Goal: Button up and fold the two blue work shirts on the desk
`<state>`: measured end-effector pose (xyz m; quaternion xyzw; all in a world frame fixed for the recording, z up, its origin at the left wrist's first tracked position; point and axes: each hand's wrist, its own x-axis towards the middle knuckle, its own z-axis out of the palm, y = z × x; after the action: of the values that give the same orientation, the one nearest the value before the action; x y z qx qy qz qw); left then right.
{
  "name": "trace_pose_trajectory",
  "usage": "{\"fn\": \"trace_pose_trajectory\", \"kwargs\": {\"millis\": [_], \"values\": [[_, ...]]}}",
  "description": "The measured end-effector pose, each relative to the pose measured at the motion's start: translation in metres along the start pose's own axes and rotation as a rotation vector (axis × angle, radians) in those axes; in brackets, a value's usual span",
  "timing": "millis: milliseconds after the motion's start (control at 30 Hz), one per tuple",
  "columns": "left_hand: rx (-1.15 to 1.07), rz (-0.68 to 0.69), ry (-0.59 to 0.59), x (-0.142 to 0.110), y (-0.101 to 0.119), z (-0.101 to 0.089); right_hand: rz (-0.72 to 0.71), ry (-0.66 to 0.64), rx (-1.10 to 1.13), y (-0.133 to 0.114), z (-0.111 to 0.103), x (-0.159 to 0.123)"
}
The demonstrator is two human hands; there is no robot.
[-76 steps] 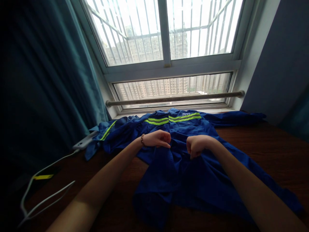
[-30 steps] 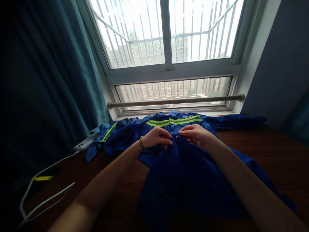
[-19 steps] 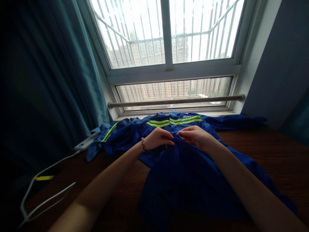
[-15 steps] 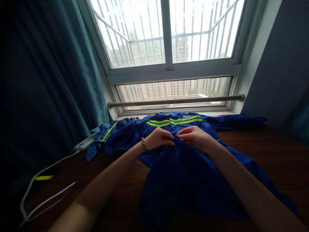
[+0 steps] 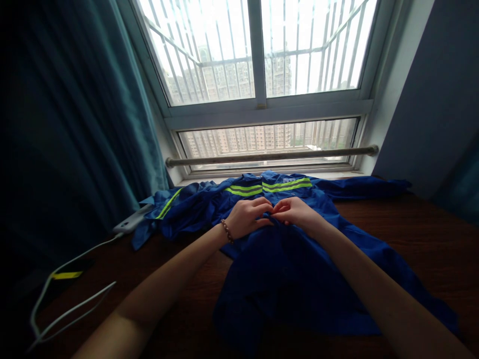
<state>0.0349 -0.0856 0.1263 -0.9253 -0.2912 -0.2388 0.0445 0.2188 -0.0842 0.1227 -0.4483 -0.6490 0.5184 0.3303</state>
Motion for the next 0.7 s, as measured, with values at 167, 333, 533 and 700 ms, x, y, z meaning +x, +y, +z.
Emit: {"fn": "trace_pose_trajectory", "kwargs": {"millis": [167,333,533,700], "values": [[0.107,0.015,0.029,-0.0008,-0.002,0.0066,0.014,-0.007,0.01,-0.0009,0.0006,-0.0004],[0.181,-0.001,0.097,-0.0023,-0.0004,0.0084,0.002,0.026,0.02,-0.0019,-0.0003,-0.0002],[0.18,-0.161,0.214,-0.0024,0.0024,0.0102,-0.03,0.086,0.013,-0.0041,0.0004,-0.0014],[0.115,-0.315,0.307,-0.0009,-0.0006,0.0112,-0.106,0.015,-0.045,-0.0041,0.0057,-0.0024]]}}
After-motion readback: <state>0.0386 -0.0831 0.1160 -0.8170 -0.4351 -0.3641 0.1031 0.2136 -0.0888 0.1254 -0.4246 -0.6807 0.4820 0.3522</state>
